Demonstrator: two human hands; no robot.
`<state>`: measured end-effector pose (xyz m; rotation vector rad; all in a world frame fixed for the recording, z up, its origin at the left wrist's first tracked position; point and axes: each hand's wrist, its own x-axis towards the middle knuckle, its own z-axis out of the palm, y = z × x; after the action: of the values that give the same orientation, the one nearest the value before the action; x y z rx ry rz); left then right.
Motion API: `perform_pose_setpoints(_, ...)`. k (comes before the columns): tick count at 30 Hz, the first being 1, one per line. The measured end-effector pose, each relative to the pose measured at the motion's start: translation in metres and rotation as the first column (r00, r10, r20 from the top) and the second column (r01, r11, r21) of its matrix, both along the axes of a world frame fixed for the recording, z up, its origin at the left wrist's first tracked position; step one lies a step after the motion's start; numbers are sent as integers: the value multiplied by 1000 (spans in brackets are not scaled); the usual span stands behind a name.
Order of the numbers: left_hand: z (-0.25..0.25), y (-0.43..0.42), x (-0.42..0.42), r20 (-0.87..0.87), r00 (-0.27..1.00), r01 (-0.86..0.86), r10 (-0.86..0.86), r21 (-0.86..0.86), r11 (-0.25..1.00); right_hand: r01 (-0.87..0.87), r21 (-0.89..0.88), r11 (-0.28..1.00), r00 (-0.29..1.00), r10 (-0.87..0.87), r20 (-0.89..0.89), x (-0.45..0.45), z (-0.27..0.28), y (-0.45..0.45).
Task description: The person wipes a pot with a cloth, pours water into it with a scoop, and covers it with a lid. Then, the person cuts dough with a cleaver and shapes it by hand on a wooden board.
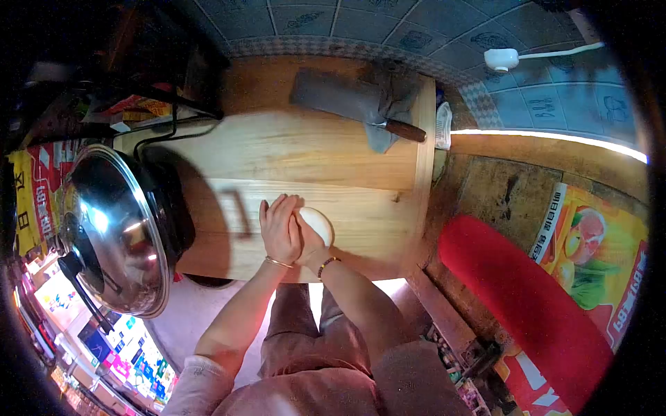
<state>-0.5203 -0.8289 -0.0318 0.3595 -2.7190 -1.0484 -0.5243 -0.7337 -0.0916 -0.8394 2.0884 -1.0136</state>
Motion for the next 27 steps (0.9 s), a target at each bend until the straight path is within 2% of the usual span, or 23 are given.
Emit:
perform_pose_setpoints(1, -1, 2, 0, -1, 1000, -7, 7, 5, 1000, -177, 264, 948, 937, 245, -251, -3, 2, 2)
perform_pose_setpoints(2, -1, 3, 0, 17, 1000, -26, 25, 32, 999, 79, -120, 990, 990, -64, 128, 1, -10, 1)
perform_pose_setpoints(3, 0, 1, -2, 22, 999, -47, 46, 52, 998, 413, -418, 809, 835, -152, 529, 6, -21, 0)
perform_pose_setpoints(4, 3, -1, -1, 68, 996, -59, 51, 119, 991, 322, -199, 926, 893, -228, 388, -5, 3, -5)
perform_pose_setpoints(5, 9, 3, 8, 64, 996, -74, 67, 117, 990, 317, -46, 947, 865, -269, 424, -10, 30, -5)
perform_pose_setpoints(6, 13, 5, 12, 28, 958, -274, 286, 383, 882, 293, 106, 950, 836, -308, 454, -23, 78, -13)
perform_pose_setpoints(7, 14, 2, 11, 44, 877, -398, 478, 623, 673, 295, 87, 952, 845, -302, 441, -33, 82, -16)
perform_pose_setpoints(8, 6, 3, 21, -6, 794, -433, 608, 697, 572, 93, -137, 986, 991, -78, 109, -39, 88, -12)
perform_pose_setpoints(9, 8, 0, 40, -29, 796, -413, 605, 705, 576, -180, -259, 949, 952, 103, -287, -53, 93, -7)
perform_pose_setpoints(10, 8, -2, 64, -47, 882, -396, 469, 468, 790, -78, -188, 979, 947, 14, -320, -78, 111, 10)
perform_pose_setpoints(11, 9, -1, 77, -7, 941, -330, 337, 185, 926, 139, -95, 986, 960, -158, -229, -101, 84, 32)
perform_pose_setpoints(13, 16, 15, 86, 3, 987, -161, 162, 83, 983, 362, -8, 932, 725, -287, -626, -154, 79, 72)
perform_pose_setpoints(14, 23, 19, 77, 18, 999, -51, 49, 132, 990, 500, 11, 866, 565, -317, -762, -180, 77, 92)
perform_pose_setpoints(16, 22, 36, 62, 59, 997, 63, -59, -73, 995, 460, 116, 880, 458, -123, -880, -206, 86, 112)
perform_pose_setpoints(17, 20, 42, 56, 107, 990, 103, -87, -154, 983, 458, 114, 881, 455, -122, -882, -208, 82, 119)
perform_pose_setpoints(18, 20, 44, 54, 94, 992, 96, -82, -159, 983, 393, 219, 893, 468, 11, -884, -215, 78, 122)
perform_pose_setpoints(19, 23, 47, 53, 213, 971, 153, -106, -217, 964, 330, 323, 887, 466, 145, -873, -223, 76, 124)
perform_pose_setpoints(20, 27, 48, 52, 328, 937, 213, -119, -269, 939, 335, 366, 868, 469, 183, -864, -226, 73, 125)
perform_pose_setpoints(21, 31, 45, 52, 308, 944, 204, -114, -279, 938, 340, 353, 872, 450, 178, -875, -233, 71, 127)
perform_pose_setpoints(23, 37, 36, 54, 367, 903, 319, -222, -228, 920, 292, 453, 842, 484, 279, -830, -252, 65, 134)
perform_pose_setpoints(24, 35, 31, 54, 403, 881, 367, -249, -247, 897, 287, 445, 848, 489, 269, -830, -264, 55, 139)
perform_pose_setpoints(25, 34, 31, 53, 389, 892, 349, -231, -264, 899, 283, 429, 858, 470, 267, -842, -270, 63, 138)
perform_pose_setpoints(27, 30, 39, 53, 370, 907, 322, -199, -306, 896, 278, 493, 824, 514, 306, -802, -271, 76, 133)
